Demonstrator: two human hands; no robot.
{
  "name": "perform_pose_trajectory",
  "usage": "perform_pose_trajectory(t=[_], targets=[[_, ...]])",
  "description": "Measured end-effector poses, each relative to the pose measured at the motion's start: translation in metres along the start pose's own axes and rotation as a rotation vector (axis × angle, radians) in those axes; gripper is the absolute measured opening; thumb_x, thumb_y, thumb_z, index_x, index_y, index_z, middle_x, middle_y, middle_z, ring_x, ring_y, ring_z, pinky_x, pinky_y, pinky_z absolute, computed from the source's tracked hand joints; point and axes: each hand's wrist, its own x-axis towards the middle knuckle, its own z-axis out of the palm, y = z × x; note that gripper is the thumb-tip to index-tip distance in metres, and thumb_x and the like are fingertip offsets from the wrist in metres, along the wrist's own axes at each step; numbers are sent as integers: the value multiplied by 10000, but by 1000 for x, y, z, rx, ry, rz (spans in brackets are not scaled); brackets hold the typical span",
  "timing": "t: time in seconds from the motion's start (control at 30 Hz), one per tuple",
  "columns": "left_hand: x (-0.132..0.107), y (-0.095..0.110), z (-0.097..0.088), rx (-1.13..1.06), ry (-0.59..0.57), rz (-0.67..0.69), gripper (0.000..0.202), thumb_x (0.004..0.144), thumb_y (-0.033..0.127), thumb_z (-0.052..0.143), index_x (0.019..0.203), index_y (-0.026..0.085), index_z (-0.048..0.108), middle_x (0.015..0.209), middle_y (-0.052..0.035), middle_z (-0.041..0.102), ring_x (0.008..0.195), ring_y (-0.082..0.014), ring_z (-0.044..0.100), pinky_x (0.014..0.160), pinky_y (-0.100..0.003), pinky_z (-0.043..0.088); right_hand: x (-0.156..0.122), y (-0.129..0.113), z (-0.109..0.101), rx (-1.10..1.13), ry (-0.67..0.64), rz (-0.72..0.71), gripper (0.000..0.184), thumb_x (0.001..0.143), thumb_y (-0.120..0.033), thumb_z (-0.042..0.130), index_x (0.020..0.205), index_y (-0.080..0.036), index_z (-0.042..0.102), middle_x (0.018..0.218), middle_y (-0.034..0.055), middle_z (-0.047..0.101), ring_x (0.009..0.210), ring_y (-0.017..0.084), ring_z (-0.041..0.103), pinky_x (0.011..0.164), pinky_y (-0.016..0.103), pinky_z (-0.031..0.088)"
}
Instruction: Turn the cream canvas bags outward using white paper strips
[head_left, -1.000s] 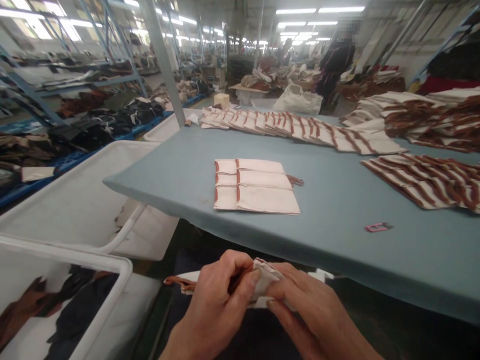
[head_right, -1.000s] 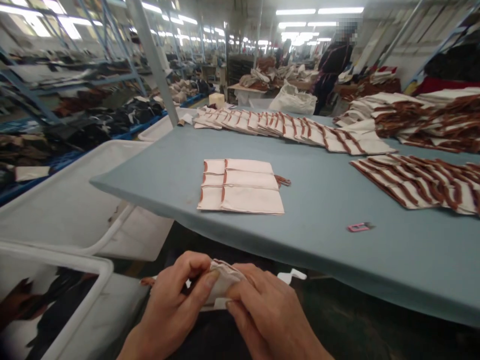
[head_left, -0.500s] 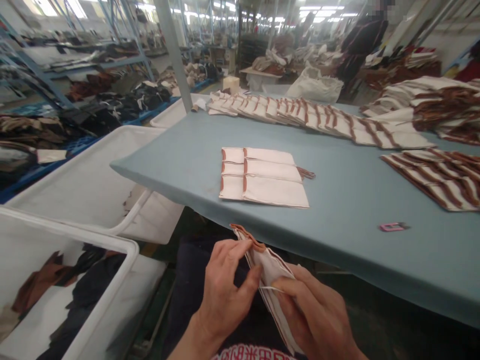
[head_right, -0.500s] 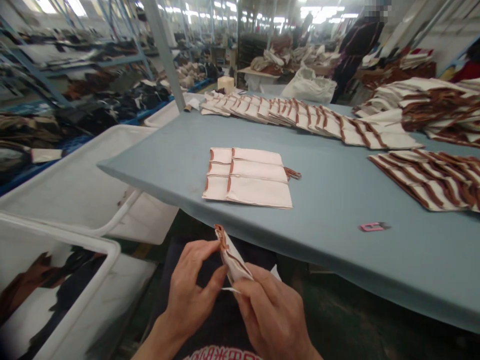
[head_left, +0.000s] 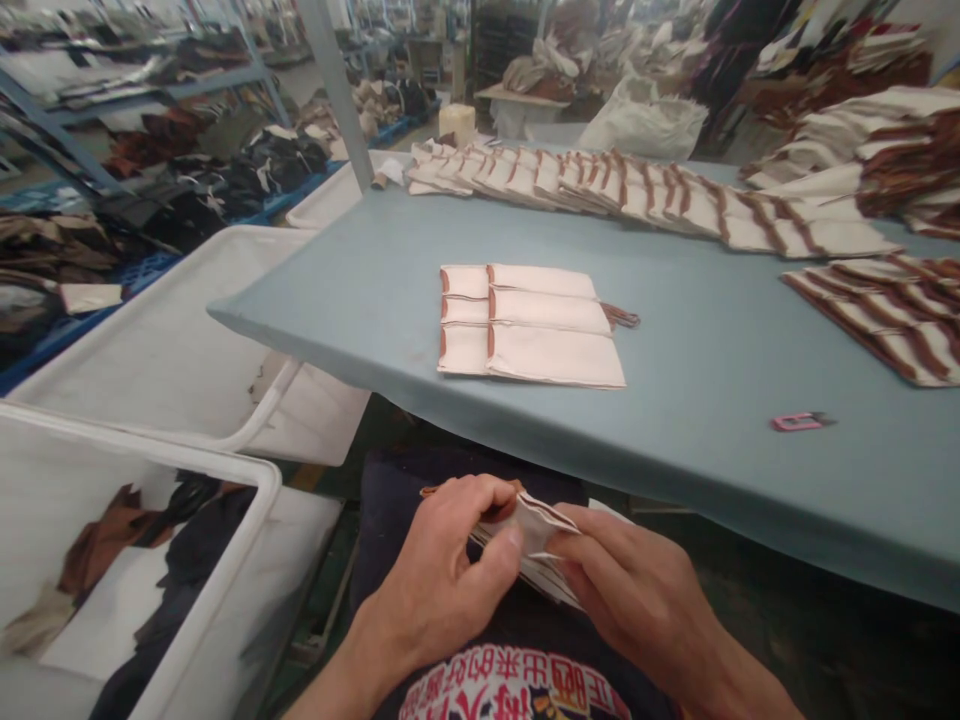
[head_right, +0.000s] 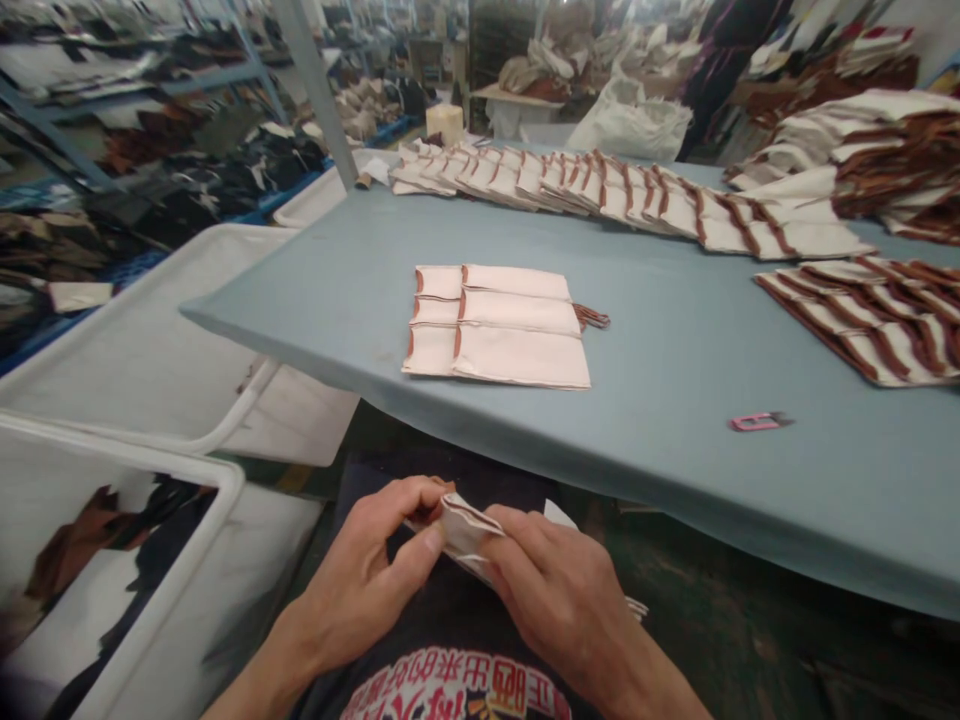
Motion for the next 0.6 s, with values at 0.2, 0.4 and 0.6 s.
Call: perform_pose_trajectory(t=[0.2,0.4,0.6], targets=[[-3,9,-12,-320,-102,-283,240,878,368,544,839,146,627,824,-29,605,793,-180,529,754,-306,434,-2,-10,13,42,-77,-35,295,1077,-170,459,920,-172,710,981,94,809,705,167,722,614,285,543],[-7,1,-10,-395,-55,-335,266,862,405,621,850,140,639,835,-30,583,794,-170,504,733,-287,408,-6,-15,18,35,-82,-34,301,1057,-142,463,892,-185,712,1028,94,809,722,165,718,666,288,554],[-8,-1,-7,-435,-37,-302,245,849,373,622,858,132,661,846,-38,613,797,-173,531,750,-284,416,-8,-16,18,26,-62,5,287,1042,-131,463,900,-195,704,1023,96,806,745,176,726,733,305,572]])
